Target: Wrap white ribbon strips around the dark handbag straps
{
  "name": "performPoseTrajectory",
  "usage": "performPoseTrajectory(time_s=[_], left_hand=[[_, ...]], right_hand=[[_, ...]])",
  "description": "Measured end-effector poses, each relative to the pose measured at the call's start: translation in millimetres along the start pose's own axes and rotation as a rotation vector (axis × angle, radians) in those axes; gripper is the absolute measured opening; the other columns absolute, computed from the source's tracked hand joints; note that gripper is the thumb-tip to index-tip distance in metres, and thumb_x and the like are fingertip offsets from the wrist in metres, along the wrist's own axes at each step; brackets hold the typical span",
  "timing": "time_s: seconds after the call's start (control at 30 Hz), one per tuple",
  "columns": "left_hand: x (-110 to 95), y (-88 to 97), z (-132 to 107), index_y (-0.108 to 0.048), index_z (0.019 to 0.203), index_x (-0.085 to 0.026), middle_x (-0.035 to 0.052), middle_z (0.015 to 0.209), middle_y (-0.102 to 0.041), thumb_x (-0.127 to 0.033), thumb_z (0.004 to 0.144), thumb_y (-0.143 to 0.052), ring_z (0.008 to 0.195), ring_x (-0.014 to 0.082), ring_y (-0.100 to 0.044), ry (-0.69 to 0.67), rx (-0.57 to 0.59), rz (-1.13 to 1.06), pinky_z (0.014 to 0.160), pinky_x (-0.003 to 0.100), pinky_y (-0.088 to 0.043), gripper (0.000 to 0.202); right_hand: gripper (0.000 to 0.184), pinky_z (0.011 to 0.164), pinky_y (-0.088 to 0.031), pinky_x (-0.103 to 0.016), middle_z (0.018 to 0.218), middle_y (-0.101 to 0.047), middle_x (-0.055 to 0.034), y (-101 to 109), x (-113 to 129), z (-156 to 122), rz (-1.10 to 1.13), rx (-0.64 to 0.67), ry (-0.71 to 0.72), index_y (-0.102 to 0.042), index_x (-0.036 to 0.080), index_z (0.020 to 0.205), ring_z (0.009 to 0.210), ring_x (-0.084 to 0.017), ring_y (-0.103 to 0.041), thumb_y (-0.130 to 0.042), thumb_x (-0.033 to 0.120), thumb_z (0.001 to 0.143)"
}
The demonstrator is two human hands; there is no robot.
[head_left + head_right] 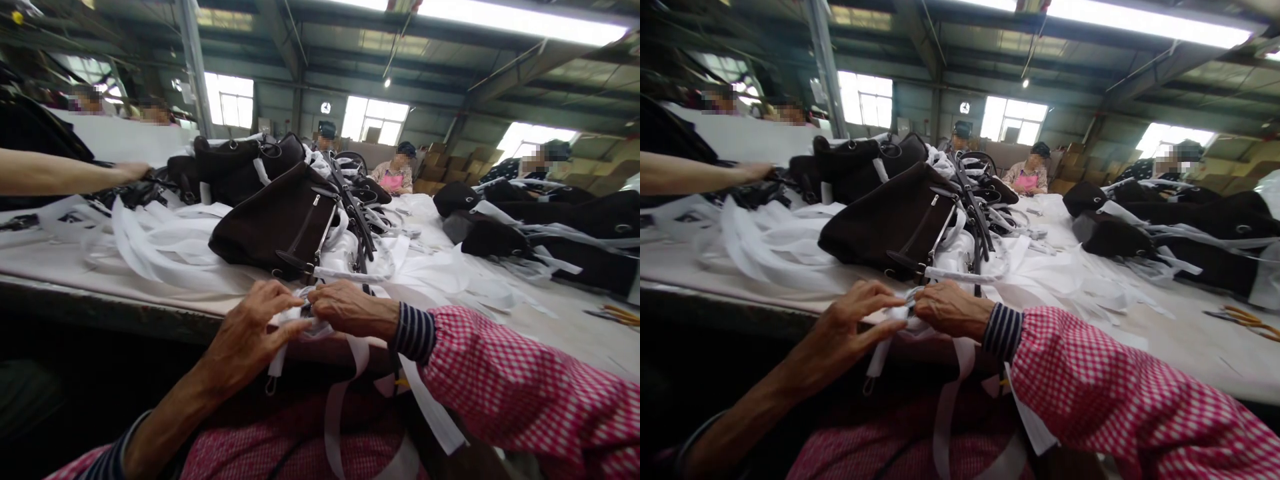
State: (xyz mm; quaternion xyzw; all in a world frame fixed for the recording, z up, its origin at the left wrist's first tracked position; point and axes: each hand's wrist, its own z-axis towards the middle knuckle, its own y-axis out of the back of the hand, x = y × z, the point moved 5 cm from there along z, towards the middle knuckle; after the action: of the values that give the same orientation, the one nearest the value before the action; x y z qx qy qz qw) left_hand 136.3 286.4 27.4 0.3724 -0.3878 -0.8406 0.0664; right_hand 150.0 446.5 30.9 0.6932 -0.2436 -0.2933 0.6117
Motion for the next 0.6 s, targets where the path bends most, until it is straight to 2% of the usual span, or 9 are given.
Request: performPoseTrajectory(time_s=[0.07,0.13,0.2,0.27,0.33,0.43,0.5,0.6], left_hand=[[-9.0,-11.2,-7.7,-0.077,0.109,-0.027,0.003,0.105,-0.065,-0.026,0.096,-0.069,0.105,0.0247,-0.057,-0.02,0.088,0.168,0.092,0.038,-0.045,0.015],[-8.4,-23.9,-12.0,-0.076,0.107,-0.025,0.0042,0.104,-0.064,-0.015,0.098,-0.063,0.102,0.024,-0.058,0.007,0.164,0.264,0.087,0.036,-0.046,0.018],[-4.4,-31.7,-13.9,-0.075,0.106,-0.024,0.0053,0.105,-0.062,-0.009,0.1,-0.057,0.102,0.0235,-0.058,0.023,0.177,0.281,0.082,0.034,-0.046,0.024],[-1.5,-35.0,-15.1,-0.074,0.105,-0.024,0.005,0.105,-0.062,-0.009,0.1,-0.056,0.104,0.0237,-0.058,0.008,0.172,0.256,0.081,0.033,-0.046,0.023],[-0.4,-34.7,-16.1,-0.073,0.106,-0.025,0.0041,0.109,-0.063,-0.009,0.1,-0.058,0.107,0.0233,-0.058,-0.017,0.166,0.207,0.084,0.033,-0.046,0.024],[-1.3,-31.3,-16.5,-0.073,0.109,-0.027,0.0028,0.118,-0.064,-0.005,0.098,-0.059,0.113,0.0221,-0.057,-0.045,0.154,0.155,0.09,0.032,-0.047,0.029],[-1.7,-29.9,-16.0,-0.072,0.112,-0.027,0.0027,0.121,-0.063,-0.008,0.098,-0.061,0.114,0.0221,-0.057,-0.043,0.168,0.151,0.093,0.033,-0.047,0.026],[-3.5,-29.7,-15.1,-0.069,0.118,-0.03,0.0022,0.122,-0.062,-0.024,0.103,-0.059,0.115,0.0225,-0.056,-0.074,0.204,0.148,0.098,0.035,-0.046,0.019]], right_hand=[[0.018,0.06,-0.023,-0.032,0.086,-0.067,-0.0081,2.5,-6.5,2.3,0.026,0.039,-0.086,-0.068,0.011,0.082,0.068,-0.015,-0.047,-0.056,0.008,0.095],[0.016,0.06,-0.023,-0.031,0.08,-0.067,-0.0074,7.2,-11.0,1.8,0.066,0.048,-0.15,-0.07,0.012,0.078,0.064,-0.014,-0.045,-0.06,0.009,0.091],[0.012,0.062,-0.026,-0.03,0.079,-0.068,-0.0071,13.7,-12.7,-0.9,0.148,0.013,-0.173,-0.074,0.013,0.082,0.067,-0.014,-0.049,-0.064,0.009,0.087],[0.019,0.065,-0.03,-0.028,0.08,-0.069,-0.0056,18.7,-14.2,-3.9,0.247,-0.018,-0.188,-0.077,0.015,0.093,0.071,-0.014,-0.052,-0.063,0.006,0.083],[0.026,0.067,-0.033,-0.025,0.08,-0.067,-0.0034,20.2,-12.9,-4.0,0.343,-0.019,-0.146,-0.076,0.015,0.1,0.071,-0.013,-0.051,-0.06,0.003,0.083],[0.022,0.07,-0.036,-0.025,0.086,-0.067,-0.0039,17.8,-6.1,0.9,0.42,-0.008,-0.005,-0.072,0.012,0.093,0.073,-0.011,-0.051,-0.054,0.0,0.087],[0.02,0.071,-0.035,-0.026,0.092,-0.067,-0.0059,14.6,-3.5,4.5,0.394,-0.021,0.015,-0.07,0.012,0.09,0.077,-0.012,-0.052,-0.054,0.001,0.09],[0.018,0.068,-0.032,-0.029,0.096,-0.066,-0.0062,10.9,-2.3,7.0,0.314,-0.046,-0.031,-0.069,0.013,0.096,0.078,-0.013,-0.051,-0.054,0.004,0.094]])
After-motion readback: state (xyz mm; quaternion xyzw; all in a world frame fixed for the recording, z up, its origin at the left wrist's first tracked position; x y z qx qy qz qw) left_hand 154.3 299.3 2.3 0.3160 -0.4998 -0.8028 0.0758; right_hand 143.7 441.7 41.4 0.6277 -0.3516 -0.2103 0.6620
